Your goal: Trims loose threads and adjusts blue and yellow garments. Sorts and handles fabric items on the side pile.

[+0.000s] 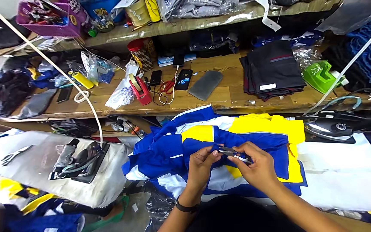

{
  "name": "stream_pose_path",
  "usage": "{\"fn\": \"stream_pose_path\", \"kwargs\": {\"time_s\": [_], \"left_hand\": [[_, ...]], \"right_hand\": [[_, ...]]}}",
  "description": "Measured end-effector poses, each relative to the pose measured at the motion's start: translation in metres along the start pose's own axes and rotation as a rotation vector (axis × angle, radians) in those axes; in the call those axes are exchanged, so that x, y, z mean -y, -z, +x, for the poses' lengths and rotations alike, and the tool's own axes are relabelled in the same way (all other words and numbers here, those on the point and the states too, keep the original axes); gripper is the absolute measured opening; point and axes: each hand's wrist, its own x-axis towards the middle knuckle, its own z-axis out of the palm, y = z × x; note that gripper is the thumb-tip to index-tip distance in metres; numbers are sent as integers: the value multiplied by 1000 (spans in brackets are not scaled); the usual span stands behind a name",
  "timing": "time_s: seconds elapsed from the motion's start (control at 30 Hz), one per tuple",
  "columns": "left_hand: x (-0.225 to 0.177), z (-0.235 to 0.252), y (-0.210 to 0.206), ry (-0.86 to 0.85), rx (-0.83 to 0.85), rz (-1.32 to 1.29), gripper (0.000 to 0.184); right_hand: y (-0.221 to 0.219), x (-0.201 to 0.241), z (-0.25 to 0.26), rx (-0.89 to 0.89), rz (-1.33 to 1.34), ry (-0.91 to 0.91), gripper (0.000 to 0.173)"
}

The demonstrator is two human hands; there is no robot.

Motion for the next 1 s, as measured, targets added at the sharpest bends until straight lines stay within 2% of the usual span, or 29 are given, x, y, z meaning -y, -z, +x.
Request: {"fn": "stream_pose_path", "kwargs": {"time_s": [0.17, 0.3, 0.37, 0.57, 0.73, 0.8, 0.9, 0.93, 1.0], "left_hand": [[3, -1, -1, -21, -6, 4, 20], [6, -3, -1, -36, 0, -4, 21], [7, -4, -2, -38, -10, -9, 21], [10, -2, -3, -93, -33, 7, 21], [9, -2, -4, -79, -37, 28, 21], [9, -2, -3, -58, -33, 25, 21], [9, -2, -2, -58, -21, 27, 21], [10, -2, -2, -63, -8, 28, 20], [10, -3, -1, -77, 19, 36, 20]], "right_hand": [[-4, -1, -2, 17, 69, -50, 27], [-3, 0, 0, 106, 420, -237, 14], [-3, 3, 0, 121, 508, -283, 11], [-6, 3, -4, 82, 314, -286, 18], [-6, 9, 3, 93, 593, -357, 12], [-5, 9, 7, 62, 558, -302, 22], [-5, 9, 14, 70, 364, -194, 41], [-7, 9, 15, 82, 315, -162, 42], [-13, 9, 18, 106, 292, -121, 30]]}}
